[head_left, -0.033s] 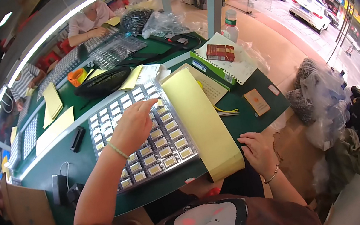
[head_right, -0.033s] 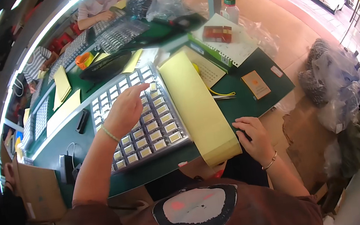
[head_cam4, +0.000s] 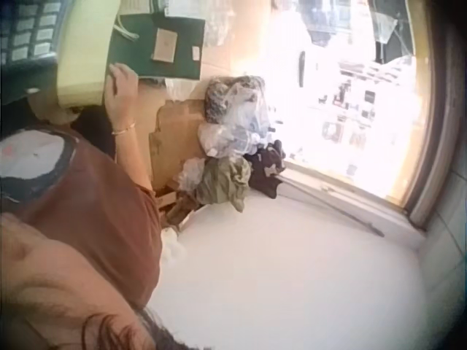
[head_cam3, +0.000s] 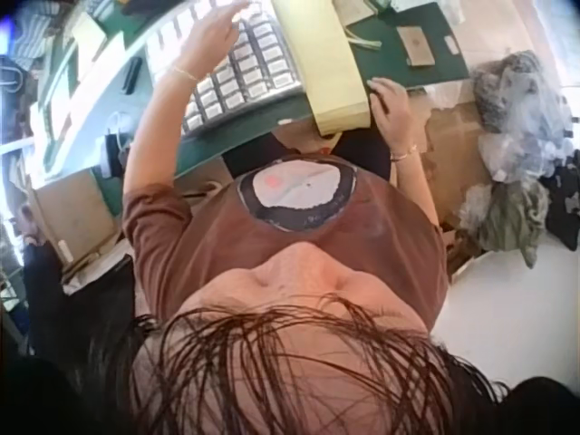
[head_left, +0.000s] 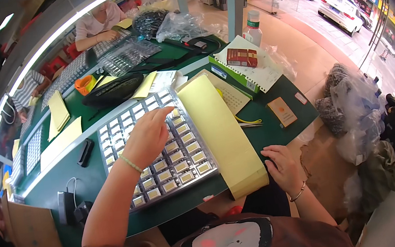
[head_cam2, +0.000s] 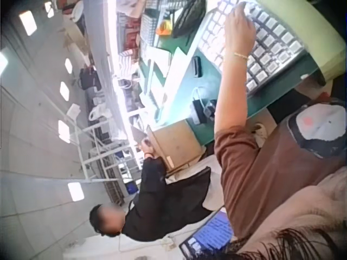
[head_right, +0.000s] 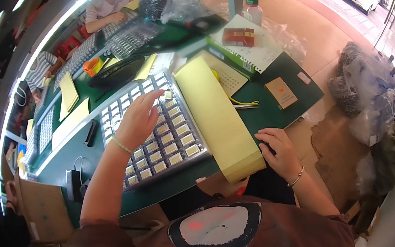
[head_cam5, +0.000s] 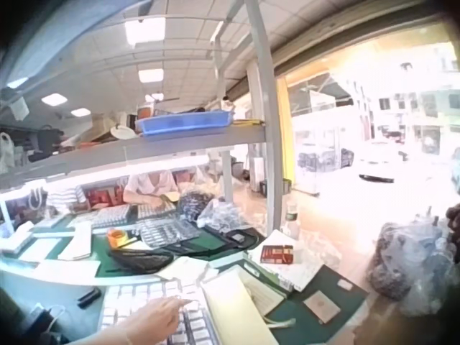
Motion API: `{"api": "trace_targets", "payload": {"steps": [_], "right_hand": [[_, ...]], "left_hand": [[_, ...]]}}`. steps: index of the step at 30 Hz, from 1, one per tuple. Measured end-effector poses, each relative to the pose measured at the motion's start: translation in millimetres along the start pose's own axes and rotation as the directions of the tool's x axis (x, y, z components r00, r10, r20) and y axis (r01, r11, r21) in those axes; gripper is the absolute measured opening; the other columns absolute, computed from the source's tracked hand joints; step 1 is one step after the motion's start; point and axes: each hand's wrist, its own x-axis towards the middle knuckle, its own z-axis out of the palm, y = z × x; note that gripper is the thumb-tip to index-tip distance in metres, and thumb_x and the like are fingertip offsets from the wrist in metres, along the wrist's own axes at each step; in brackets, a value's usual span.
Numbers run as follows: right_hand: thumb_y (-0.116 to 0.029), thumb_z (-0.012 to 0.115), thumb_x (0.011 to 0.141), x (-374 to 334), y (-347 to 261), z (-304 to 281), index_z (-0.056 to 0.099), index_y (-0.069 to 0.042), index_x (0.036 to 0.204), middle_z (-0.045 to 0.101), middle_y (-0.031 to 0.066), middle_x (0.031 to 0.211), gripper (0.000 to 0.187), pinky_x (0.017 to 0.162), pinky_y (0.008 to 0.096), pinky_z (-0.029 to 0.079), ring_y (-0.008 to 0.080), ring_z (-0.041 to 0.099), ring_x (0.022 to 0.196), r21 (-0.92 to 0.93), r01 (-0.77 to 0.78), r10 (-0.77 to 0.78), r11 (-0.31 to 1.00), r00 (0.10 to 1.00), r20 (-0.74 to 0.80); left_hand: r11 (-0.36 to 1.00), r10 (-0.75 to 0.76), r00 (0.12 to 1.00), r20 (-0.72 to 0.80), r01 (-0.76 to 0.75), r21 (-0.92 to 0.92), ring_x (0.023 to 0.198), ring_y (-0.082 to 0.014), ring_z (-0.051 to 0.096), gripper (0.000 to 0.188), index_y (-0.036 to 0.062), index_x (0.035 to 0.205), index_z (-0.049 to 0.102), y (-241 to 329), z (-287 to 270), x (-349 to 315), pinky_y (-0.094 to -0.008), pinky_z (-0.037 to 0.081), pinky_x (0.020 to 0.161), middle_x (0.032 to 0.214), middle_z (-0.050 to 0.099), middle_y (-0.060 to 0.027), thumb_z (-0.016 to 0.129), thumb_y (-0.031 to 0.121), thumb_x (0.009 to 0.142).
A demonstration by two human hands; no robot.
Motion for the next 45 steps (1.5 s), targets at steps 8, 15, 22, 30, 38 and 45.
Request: {"api": "trace_targets", "payload": {"steps": [8,15,22,30,38,45], "right_hand": [[0.001,0.072,0.087,-2,3,4,0.073,-0.002,0.116,0.07,0.0136,0.119,0.03,0.097,0.0399,0.054,0.0319,0.065,0.112,-0.011,0.01,-0.01,1.0,0.999,-0.034],[0.002,0.073,0.085,-4,7,5,0.074,-0.003,0.115,0.07,0.0126,0.117,0.03,0.096,0.0402,0.054,0.0318,0.065,0.11,-0.013,0.058,-0.059,0.998,0.996,-0.062],[0.004,0.073,0.084,-3,9,7,0.074,-0.003,0.114,0.07,0.0122,0.117,0.031,0.096,0.0402,0.054,0.0314,0.065,0.109,0.008,0.075,-0.074,0.997,0.994,-0.08],[0.003,0.073,0.084,-2,9,6,0.074,-0.003,0.113,0.07,0.0122,0.117,0.03,0.095,0.0405,0.054,0.0313,0.065,0.109,0.023,0.079,-0.077,0.997,0.994,-0.08],[0.003,0.073,0.084,-2,8,6,0.074,-0.003,0.113,0.07,0.0122,0.116,0.029,0.095,0.0404,0.054,0.0316,0.065,0.109,0.019,0.065,-0.063,0.998,0.994,-0.084],[0.004,0.072,0.084,-3,11,8,0.074,-0.003,0.112,0.069,0.0129,0.115,0.029,0.095,0.0407,0.053,0.0321,0.065,0.108,0.01,0.069,-0.068,0.998,0.994,-0.08]], "left_hand": [[0.95,-0.242,0.97,0.006,0.236,0.203,0.106,-0.0356,0.068,0.042,0.003,0.118,0.072,4,16,40,-0.0466,0.054,0.093,0.11,0.073,-0.017,0.075,0.035,0.091],[0.931,-0.36,0.931,0.05,0.356,0.083,0.1,-0.0322,0.071,0.031,0.0058,0.112,0.075,11,11,49,-0.0443,0.056,0.091,0.104,0.077,-0.0123,0.074,0.029,0.091],[0.989,-0.106,0.991,0.085,0.096,0.115,0.103,-0.0345,0.068,0.019,0.0063,0.109,0.078,-8,5,49,-0.043,0.053,0.092,0.102,0.074,-0.0141,0.071,0.015,0.093],[0.996,-0.073,0.995,0.067,0.07,0.048,0.102,-0.0348,0.067,0.025,0.0049,0.114,0.076,-17,5,44,-0.043,0.053,0.091,0.105,0.072,-0.015,0.073,0.018,0.092],[0.991,-0.067,0.987,0.149,0.049,0.125,0.099,-0.0316,0.071,0.029,0.0044,0.113,0.076,-13,7,61,-0.042,0.055,0.09,0.104,0.074,-0.0151,0.075,0.018,0.088],[0.999,-0.034,0.997,0.067,0.033,0.015,0.099,-0.0334,0.072,0.027,0.0051,0.118,0.073,-17,6,53,-0.0404,0.058,0.088,0.107,0.074,-0.0152,0.069,0.007,0.092]]}}
